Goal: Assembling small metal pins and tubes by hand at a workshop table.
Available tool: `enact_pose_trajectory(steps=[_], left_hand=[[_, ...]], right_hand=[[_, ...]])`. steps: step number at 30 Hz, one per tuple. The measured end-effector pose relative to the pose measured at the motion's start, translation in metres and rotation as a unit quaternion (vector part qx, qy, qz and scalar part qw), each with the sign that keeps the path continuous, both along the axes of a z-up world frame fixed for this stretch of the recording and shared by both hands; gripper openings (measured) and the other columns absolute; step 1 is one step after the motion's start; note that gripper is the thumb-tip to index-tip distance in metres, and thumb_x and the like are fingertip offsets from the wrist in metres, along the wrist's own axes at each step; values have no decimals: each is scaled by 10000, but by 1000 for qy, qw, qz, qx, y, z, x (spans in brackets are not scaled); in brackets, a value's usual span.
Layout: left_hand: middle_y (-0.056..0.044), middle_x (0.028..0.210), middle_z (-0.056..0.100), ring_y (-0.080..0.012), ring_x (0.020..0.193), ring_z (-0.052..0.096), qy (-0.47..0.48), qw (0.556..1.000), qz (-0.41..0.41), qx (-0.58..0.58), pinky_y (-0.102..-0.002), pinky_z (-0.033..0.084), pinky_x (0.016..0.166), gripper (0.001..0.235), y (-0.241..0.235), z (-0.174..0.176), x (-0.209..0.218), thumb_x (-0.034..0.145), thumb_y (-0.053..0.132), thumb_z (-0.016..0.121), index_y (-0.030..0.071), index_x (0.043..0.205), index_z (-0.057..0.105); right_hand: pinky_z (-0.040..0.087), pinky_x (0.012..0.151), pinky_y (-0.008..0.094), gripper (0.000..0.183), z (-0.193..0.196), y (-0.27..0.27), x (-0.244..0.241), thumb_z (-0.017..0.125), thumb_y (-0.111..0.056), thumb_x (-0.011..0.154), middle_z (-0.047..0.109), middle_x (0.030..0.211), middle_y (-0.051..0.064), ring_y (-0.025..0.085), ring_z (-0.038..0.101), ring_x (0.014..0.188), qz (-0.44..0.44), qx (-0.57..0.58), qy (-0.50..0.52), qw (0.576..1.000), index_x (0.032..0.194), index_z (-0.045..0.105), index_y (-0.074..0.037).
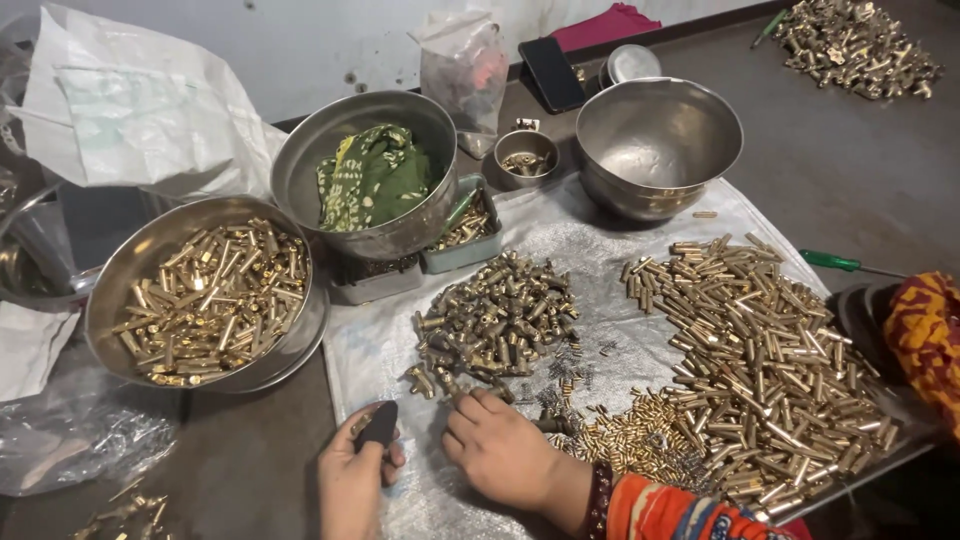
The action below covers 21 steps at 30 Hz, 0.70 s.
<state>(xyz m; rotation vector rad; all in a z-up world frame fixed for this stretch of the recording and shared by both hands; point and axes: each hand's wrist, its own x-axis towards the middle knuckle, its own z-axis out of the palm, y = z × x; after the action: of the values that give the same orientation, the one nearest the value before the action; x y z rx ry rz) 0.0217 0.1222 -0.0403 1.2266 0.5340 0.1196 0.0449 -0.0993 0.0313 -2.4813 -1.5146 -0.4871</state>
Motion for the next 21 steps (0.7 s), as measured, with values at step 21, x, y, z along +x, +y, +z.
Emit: enact_pose_trajectory(steps=[21], left_hand=[[-100, 1059, 673, -163, 1048, 691, -163, 817, -544, 102, -283, 531, 917, 387, -178, 71, -22, 785, 46, 681, -11, 1167, 702]], right_hand=[[603, 948, 382, 152, 47, -165, -81, 813, -32, 824, 772, 1027, 131, 256, 740, 1040, -146, 440, 299, 834, 975, 800, -29]])
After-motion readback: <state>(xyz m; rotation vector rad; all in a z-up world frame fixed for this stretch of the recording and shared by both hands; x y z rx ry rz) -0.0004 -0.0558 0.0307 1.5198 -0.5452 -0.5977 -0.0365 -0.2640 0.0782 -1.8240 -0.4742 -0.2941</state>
